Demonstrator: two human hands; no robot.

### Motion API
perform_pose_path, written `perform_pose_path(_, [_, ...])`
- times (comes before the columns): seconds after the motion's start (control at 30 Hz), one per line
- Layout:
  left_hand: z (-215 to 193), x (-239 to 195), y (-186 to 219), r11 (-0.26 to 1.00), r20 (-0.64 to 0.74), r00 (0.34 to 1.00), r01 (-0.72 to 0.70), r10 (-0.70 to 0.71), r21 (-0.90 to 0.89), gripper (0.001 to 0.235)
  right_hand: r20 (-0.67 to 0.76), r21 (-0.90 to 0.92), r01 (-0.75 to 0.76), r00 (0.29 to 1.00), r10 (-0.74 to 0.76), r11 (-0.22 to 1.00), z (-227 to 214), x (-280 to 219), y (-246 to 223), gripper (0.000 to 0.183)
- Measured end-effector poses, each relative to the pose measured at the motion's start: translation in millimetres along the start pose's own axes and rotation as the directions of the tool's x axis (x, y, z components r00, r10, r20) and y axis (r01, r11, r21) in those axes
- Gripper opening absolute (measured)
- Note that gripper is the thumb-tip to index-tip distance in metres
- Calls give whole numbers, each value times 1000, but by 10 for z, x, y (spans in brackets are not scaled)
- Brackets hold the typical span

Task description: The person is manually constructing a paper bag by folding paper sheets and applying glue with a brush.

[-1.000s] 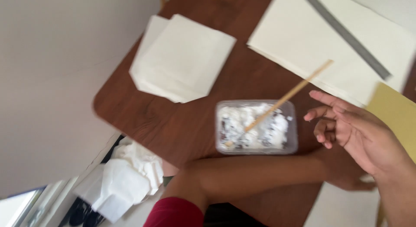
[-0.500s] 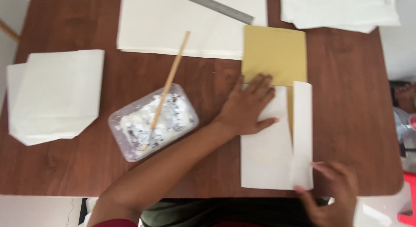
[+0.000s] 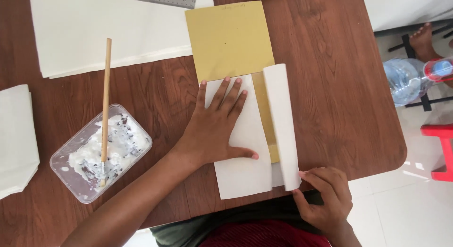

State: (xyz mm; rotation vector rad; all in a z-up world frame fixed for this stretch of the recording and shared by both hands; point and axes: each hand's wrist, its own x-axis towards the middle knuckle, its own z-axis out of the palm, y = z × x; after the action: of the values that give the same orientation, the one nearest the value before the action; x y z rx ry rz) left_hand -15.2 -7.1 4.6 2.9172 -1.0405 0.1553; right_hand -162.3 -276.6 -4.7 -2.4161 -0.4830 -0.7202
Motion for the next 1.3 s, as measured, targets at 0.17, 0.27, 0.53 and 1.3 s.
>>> perform_pose_path(0.17, [38,-16,44,998,25,999,41,-42,39,152,-118,118,-243,959,257,963,98,-111,-46,17])
perform_pose_path(0.27, [3,-21,49,998,12,998,58,-58,0,157,-146,53,-117,981,124,992,142,-42,-52,24])
perform_pose_path(0.53, [-16,-11,48,997,42,997,72,-71,-28,158,-23,65,82,996,-81,995,173,122,-37,15])
perform_pose_path(1.3, [-125,-275,582,989,121,984,124,-133,78,135,4,147,69,998,-70,987,149,-8,28,2])
